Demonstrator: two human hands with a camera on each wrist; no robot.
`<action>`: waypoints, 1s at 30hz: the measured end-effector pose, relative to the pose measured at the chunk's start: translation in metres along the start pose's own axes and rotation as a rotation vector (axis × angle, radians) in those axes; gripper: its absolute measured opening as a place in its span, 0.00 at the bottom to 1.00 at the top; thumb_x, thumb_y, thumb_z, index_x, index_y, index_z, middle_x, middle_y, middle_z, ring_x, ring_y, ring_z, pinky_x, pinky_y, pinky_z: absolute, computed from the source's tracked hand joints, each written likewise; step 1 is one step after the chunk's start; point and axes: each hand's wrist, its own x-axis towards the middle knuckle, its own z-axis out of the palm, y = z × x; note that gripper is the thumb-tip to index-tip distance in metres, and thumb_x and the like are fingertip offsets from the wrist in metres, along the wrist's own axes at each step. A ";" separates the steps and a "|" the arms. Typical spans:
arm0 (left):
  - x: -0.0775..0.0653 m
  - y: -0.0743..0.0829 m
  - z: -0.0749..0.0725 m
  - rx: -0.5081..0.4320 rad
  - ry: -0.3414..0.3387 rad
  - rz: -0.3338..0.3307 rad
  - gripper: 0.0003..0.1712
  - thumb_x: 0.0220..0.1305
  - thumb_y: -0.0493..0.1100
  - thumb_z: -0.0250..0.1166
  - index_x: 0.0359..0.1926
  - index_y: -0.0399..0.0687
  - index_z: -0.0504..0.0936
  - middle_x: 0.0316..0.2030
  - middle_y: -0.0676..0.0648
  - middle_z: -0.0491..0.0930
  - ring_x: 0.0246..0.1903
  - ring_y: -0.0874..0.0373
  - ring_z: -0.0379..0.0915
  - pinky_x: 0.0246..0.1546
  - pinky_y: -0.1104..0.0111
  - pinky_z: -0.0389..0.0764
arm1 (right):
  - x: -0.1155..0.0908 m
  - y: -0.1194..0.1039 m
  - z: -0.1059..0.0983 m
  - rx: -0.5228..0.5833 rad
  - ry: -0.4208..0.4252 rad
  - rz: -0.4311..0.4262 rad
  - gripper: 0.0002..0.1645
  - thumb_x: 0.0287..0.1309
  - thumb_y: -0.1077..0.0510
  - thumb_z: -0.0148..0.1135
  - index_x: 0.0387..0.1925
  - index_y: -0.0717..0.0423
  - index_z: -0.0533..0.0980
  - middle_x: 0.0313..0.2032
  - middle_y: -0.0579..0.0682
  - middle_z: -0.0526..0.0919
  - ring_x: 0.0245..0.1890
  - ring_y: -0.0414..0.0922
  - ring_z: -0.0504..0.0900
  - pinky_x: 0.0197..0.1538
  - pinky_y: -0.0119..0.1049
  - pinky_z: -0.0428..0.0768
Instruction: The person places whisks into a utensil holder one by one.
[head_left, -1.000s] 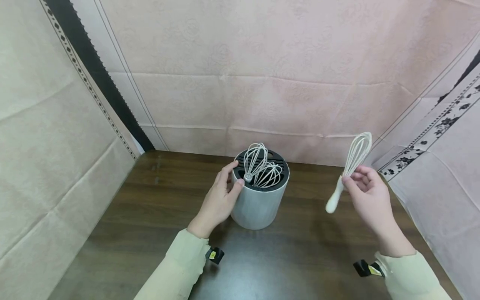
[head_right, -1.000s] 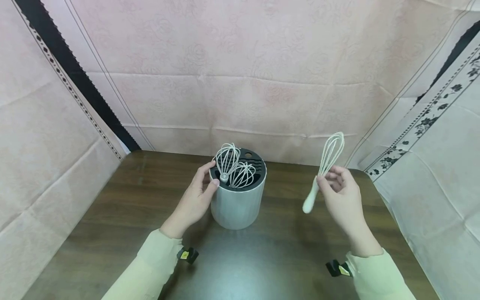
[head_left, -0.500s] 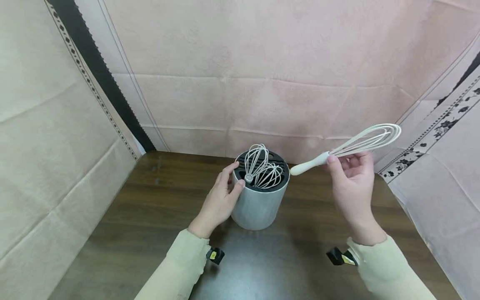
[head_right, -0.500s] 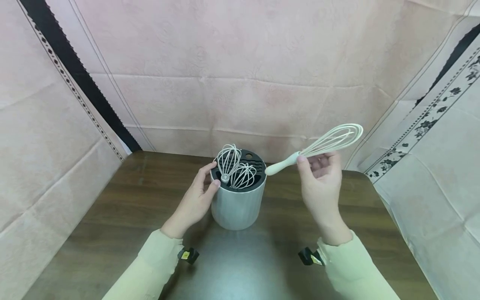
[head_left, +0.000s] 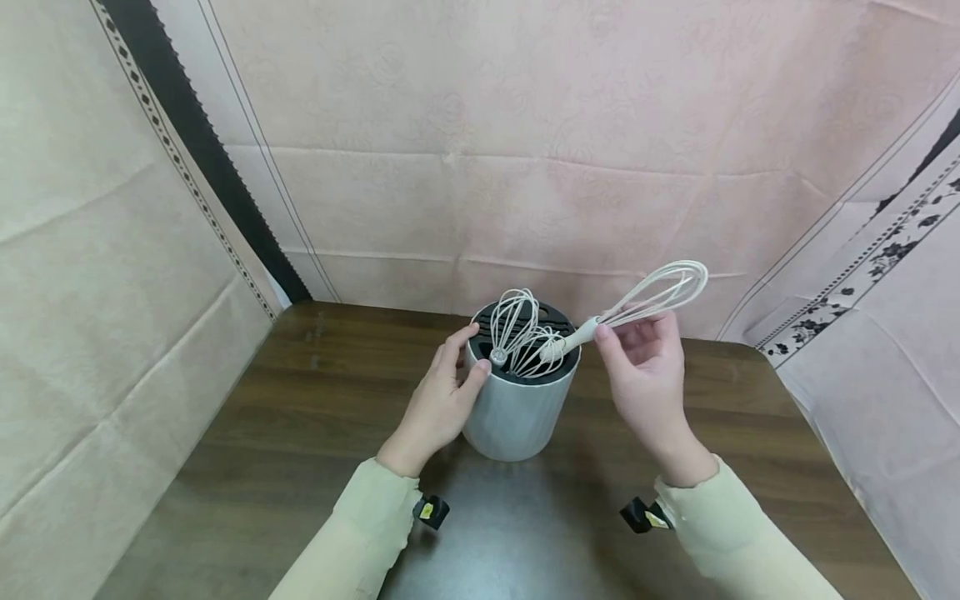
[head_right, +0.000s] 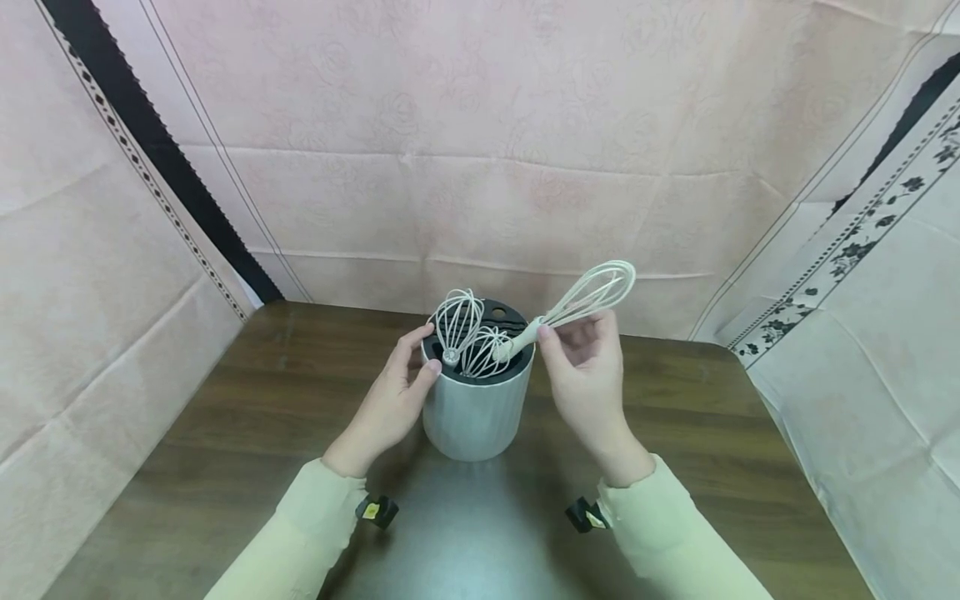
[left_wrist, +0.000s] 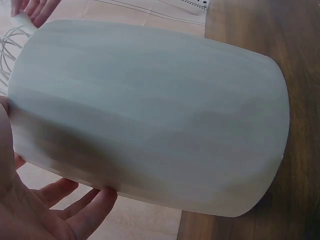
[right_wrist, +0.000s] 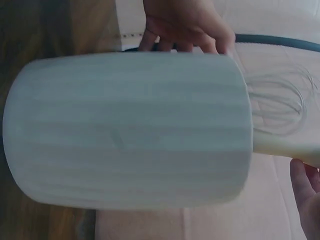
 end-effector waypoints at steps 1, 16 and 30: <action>0.000 0.000 0.000 0.000 0.001 0.001 0.33 0.67 0.72 0.44 0.71 0.80 0.51 0.66 0.54 0.59 0.60 0.55 0.67 0.54 0.53 0.74 | 0.000 0.000 0.002 0.001 -0.011 0.002 0.24 0.55 0.78 0.58 0.53 0.65 0.66 0.42 0.62 0.76 0.43 0.53 0.80 0.49 0.39 0.79; 0.001 0.000 0.002 0.007 0.010 0.012 0.33 0.67 0.72 0.43 0.71 0.81 0.51 0.67 0.55 0.59 0.61 0.55 0.66 0.55 0.53 0.74 | 0.000 0.012 0.002 -0.191 -0.138 0.108 0.32 0.57 0.73 0.61 0.61 0.67 0.58 0.49 0.65 0.74 0.48 0.51 0.78 0.49 0.34 0.79; 0.000 -0.001 0.002 0.011 0.014 0.003 0.32 0.67 0.71 0.43 0.70 0.82 0.50 0.67 0.55 0.58 0.62 0.55 0.64 0.55 0.54 0.74 | -0.004 0.014 0.001 -0.341 -0.214 0.052 0.23 0.57 0.75 0.59 0.55 0.67 0.72 0.51 0.63 0.77 0.48 0.50 0.79 0.50 0.32 0.78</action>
